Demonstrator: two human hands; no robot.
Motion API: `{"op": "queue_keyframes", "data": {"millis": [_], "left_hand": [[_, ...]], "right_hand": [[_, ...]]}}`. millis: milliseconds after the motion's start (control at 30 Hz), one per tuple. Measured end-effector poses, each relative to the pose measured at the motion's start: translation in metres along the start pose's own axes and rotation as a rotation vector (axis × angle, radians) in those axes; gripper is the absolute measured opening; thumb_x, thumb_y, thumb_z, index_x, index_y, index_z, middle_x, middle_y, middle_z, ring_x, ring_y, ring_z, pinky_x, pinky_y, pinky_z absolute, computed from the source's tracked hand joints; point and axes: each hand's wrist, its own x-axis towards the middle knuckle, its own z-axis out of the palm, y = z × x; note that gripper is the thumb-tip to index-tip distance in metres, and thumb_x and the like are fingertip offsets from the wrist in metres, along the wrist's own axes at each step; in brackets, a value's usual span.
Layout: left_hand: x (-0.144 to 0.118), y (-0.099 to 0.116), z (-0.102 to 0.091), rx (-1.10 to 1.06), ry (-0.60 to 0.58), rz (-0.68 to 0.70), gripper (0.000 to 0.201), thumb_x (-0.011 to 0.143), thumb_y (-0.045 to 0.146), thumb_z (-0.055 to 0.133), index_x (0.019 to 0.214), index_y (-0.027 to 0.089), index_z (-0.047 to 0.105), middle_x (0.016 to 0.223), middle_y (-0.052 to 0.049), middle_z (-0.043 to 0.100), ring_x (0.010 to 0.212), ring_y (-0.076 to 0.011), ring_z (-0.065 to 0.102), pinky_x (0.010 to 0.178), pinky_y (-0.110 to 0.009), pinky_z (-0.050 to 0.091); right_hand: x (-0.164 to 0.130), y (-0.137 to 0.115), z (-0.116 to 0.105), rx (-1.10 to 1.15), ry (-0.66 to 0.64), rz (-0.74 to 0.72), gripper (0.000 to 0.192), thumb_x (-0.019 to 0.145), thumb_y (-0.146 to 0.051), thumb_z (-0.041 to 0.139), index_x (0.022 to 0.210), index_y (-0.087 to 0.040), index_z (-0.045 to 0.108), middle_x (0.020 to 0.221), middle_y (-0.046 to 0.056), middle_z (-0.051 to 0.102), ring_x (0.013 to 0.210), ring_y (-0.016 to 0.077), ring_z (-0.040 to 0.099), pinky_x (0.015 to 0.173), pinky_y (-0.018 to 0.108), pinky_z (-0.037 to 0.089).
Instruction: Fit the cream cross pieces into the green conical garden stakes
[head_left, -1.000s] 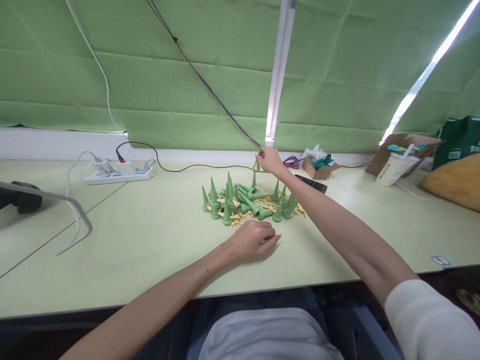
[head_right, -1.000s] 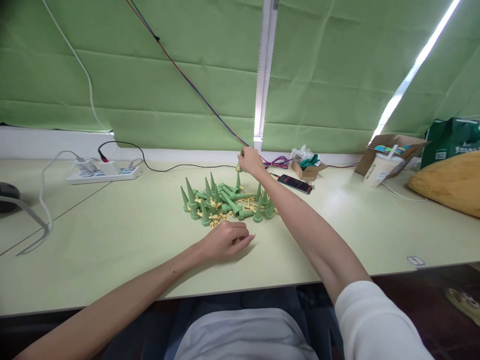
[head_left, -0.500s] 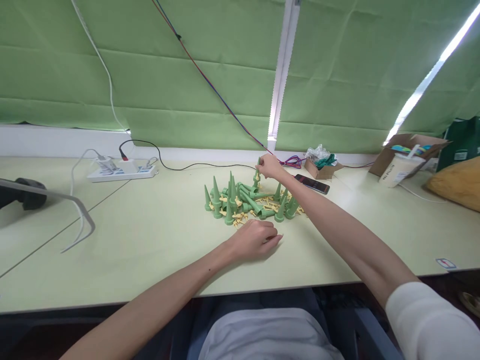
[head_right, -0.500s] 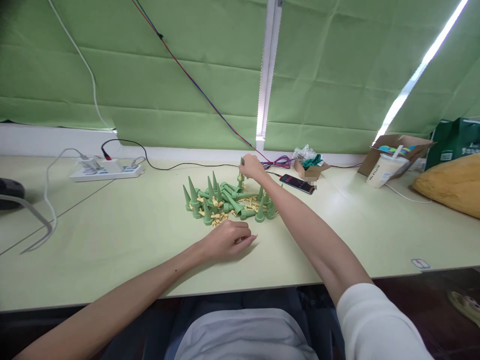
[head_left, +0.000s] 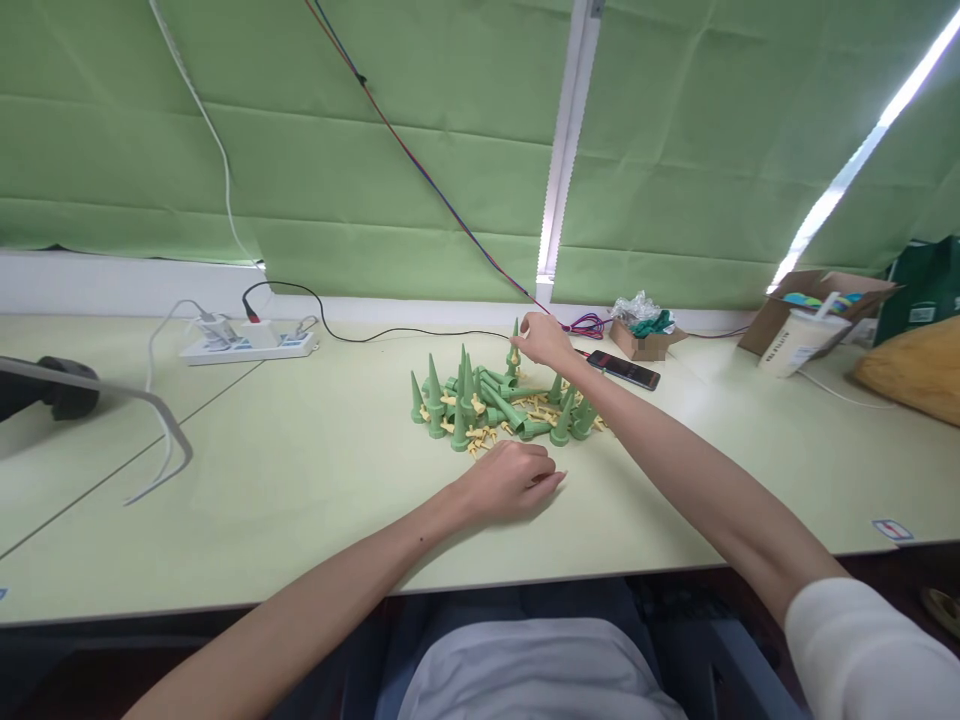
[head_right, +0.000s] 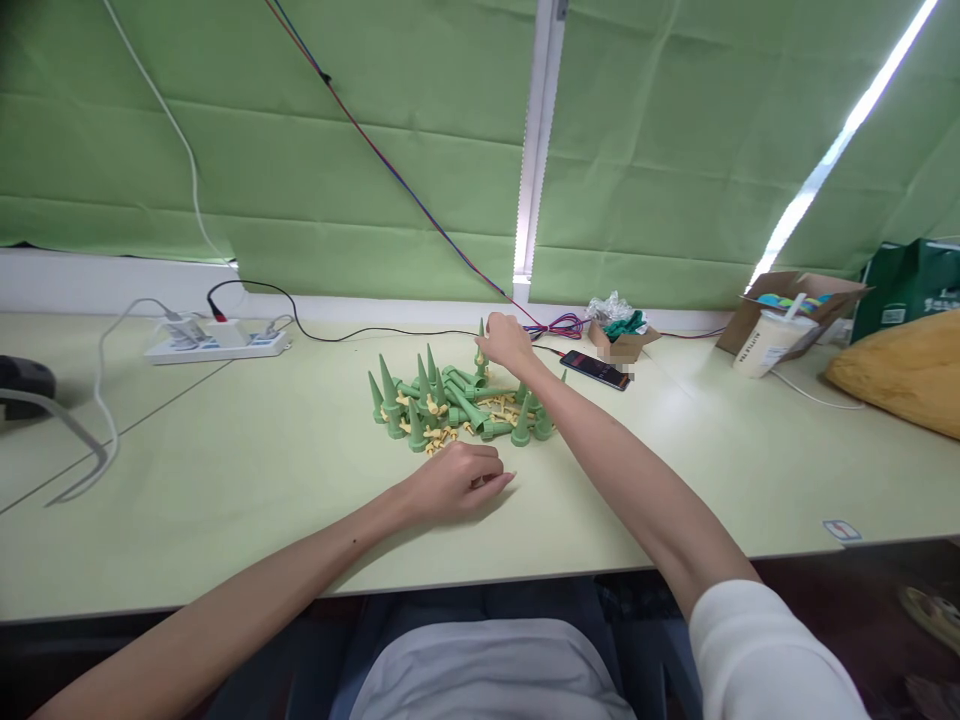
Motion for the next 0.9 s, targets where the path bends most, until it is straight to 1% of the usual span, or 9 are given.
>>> {"op": "queue_keyframes", "data": {"millis": [67, 133, 233, 300, 333, 433, 567, 700, 900], "left_hand": [[0.000, 0.000, 0.000, 0.001, -0.003, 0.002, 0.039, 0.094, 0.024, 0.042, 0.056, 0.016, 0.048, 0.057, -0.001, 0.048, 0.051, -0.0102, 0.039, 0.052, -0.027, 0.027], [0.000, 0.000, 0.000, 0.003, -0.004, 0.004, 0.039, 0.094, 0.025, 0.042, 0.057, 0.016, 0.049, 0.057, -0.001, 0.048, 0.051, -0.0102, 0.040, 0.052, -0.027, 0.027], [0.000, 0.001, 0.000, 0.005, -0.005, 0.003, 0.039, 0.094, 0.025, 0.042, 0.057, 0.016, 0.048, 0.058, -0.001, 0.049, 0.051, -0.0101, 0.040, 0.052, -0.027, 0.027], [0.000, 0.001, 0.000, 0.008, -0.008, -0.001, 0.038, 0.094, 0.025, 0.042, 0.057, 0.016, 0.048, 0.058, -0.001, 0.049, 0.051, -0.0100, 0.039, 0.052, -0.026, 0.027], [0.001, 0.001, 0.000, 0.010, -0.009, -0.004, 0.038, 0.094, 0.025, 0.042, 0.057, 0.016, 0.047, 0.058, 0.000, 0.049, 0.051, -0.0099, 0.039, 0.052, -0.026, 0.026], [0.001, 0.001, 0.000, 0.022, -0.014, -0.011, 0.038, 0.094, 0.026, 0.042, 0.057, 0.016, 0.047, 0.058, 0.000, 0.049, 0.051, -0.0097, 0.039, 0.052, -0.027, 0.026], [0.001, 0.001, 0.000, 0.035, -0.021, -0.001, 0.039, 0.094, 0.026, 0.041, 0.057, 0.016, 0.049, 0.059, -0.001, 0.050, 0.051, -0.0098, 0.040, 0.052, -0.027, 0.027], [0.001, 0.001, -0.001, 0.040, -0.016, 0.002, 0.040, 0.094, 0.026, 0.041, 0.057, 0.016, 0.050, 0.058, -0.001, 0.050, 0.051, -0.0099, 0.039, 0.052, -0.027, 0.027], [0.002, 0.002, -0.001, 0.035, -0.012, 0.002, 0.040, 0.094, 0.026, 0.041, 0.057, 0.016, 0.050, 0.058, -0.001, 0.050, 0.051, -0.0098, 0.039, 0.052, -0.027, 0.027]], "right_hand": [[-0.010, -0.005, -0.003, -0.073, 0.055, -0.034, 0.021, 0.089, -0.031, 0.052, 0.099, -0.015, 0.062, 0.097, 0.014, 0.067, 0.097, 0.0272, 0.062, 0.076, 0.034, 0.047], [-0.020, -0.011, -0.004, -0.130, 0.039, -0.137, 0.021, 0.092, -0.027, 0.046, 0.098, -0.016, 0.063, 0.095, 0.012, 0.068, 0.094, 0.0268, 0.062, 0.075, 0.034, 0.046], [-0.032, -0.017, -0.005, -0.228, -0.124, -0.338, 0.020, 0.090, -0.020, 0.047, 0.099, -0.018, 0.065, 0.096, 0.012, 0.068, 0.094, 0.0254, 0.063, 0.074, 0.031, 0.045], [-0.037, -0.019, -0.003, -0.329, -0.225, -0.424, 0.026, 0.086, -0.013, 0.050, 0.106, -0.019, 0.065, 0.103, 0.012, 0.068, 0.094, 0.0244, 0.064, 0.072, 0.030, 0.045], [-0.038, -0.020, -0.002, -0.378, -0.255, -0.449, 0.030, 0.085, -0.009, 0.049, 0.109, -0.019, 0.065, 0.105, 0.013, 0.067, 0.094, 0.0240, 0.064, 0.072, 0.029, 0.045], [-0.041, -0.023, 0.002, -0.432, -0.280, -0.466, 0.033, 0.086, -0.004, 0.045, 0.107, -0.018, 0.067, 0.102, 0.013, 0.069, 0.094, 0.0240, 0.066, 0.071, 0.030, 0.045], [-0.041, -0.027, 0.009, -0.463, -0.292, -0.422, 0.029, 0.087, -0.004, 0.045, 0.100, -0.013, 0.069, 0.098, 0.017, 0.070, 0.094, 0.0255, 0.067, 0.071, 0.030, 0.046], [-0.039, -0.027, 0.016, -0.476, -0.300, -0.394, 0.029, 0.089, -0.005, 0.045, 0.103, -0.012, 0.069, 0.101, 0.018, 0.070, 0.096, 0.0261, 0.068, 0.071, 0.031, 0.048], [-0.039, -0.026, 0.021, -0.480, -0.289, -0.371, 0.026, 0.089, -0.007, 0.048, 0.103, -0.010, 0.069, 0.100, 0.021, 0.069, 0.098, 0.0239, 0.067, 0.075, 0.029, 0.048]]}}
